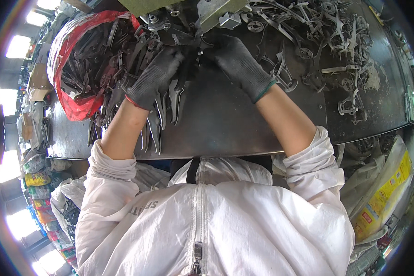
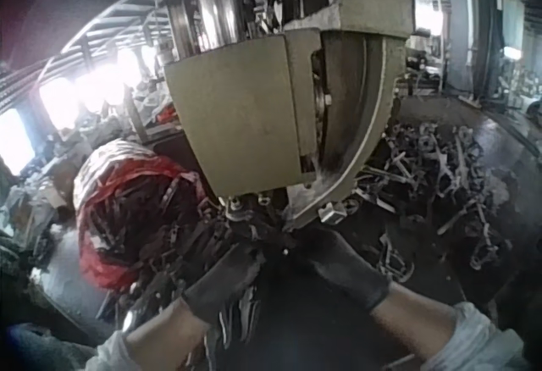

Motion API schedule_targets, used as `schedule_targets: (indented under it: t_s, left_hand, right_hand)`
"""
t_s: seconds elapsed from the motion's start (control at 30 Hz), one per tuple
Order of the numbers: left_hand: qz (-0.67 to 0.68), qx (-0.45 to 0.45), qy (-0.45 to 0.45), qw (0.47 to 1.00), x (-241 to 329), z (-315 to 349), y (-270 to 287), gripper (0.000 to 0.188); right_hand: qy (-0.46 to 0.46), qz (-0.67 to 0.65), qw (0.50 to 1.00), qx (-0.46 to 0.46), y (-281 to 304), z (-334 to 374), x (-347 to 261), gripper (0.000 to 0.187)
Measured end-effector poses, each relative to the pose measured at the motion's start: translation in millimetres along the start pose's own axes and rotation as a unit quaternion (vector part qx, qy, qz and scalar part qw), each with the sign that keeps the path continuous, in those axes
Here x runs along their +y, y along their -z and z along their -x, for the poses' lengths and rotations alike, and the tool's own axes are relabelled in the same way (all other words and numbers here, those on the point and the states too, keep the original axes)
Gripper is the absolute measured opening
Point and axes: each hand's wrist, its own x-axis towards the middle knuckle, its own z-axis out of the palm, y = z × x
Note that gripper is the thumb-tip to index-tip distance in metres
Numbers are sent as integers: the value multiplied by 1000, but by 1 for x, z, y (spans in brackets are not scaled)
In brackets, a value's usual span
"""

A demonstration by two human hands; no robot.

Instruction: The person picks up metal components from a red bag and a pile, fits them together by hand, and places the assembled pliers onto the table before moving the bundle to a large white bag.

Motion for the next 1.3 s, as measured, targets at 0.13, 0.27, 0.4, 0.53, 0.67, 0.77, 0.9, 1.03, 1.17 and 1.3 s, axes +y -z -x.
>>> schedule_targets:
  t_s: [0.13, 0.27, 0.4, 0.53, 0.67, 0.77, 0.9, 1.03, 1.17, 1.3]
  left_hand:
    - [54, -4, 0, 999, 8, 12, 3, 32]
    - [-76, 38, -65, 994, -14, 8, 3, 31]
    - [-39, 2, -32, 999, -6, 7, 5, 28]
    - [-643, -12, -224, 732, -24, 2, 8, 28]
    - [-338, 115, -76, 931, -19, -1, 13, 17]
    - [-601, 65, -191, 773, 22, -5, 72, 23]
    - [-348, 137, -132, 918, -45, -19, 226, 31]
    - [37, 273, -83, 958, -49, -46, 221, 35]
    - [-219, 280, -80, 931, -108, -24, 312, 46]
    - [-112, 316, -82, 939, -62, -37, 236, 44]
  right_hand:
    - [-67, 64, 995, 44, -9, -7, 5, 30]
    - [14, 117, 990, 77, -13, -6, 12, 30]
    - [-48, 41, 997, 51, -9, -13, 23, 32]
    - [93, 229, 968, -45, -3, -12, 23, 31]
    - [-70, -42, 996, -31, -14, -8, 27, 27]
    - [-126, -177, 976, 25, -7, -2, 33, 22]
    - [-123, -174, 976, 37, -25, -8, 24, 20]
    - [-155, -134, 977, 50, -11, -2, 23, 28]
    - [-113, -138, 984, 11, -30, 1, -21, 40]
    - [-102, -111, 987, 50, -11, 20, -13, 40]
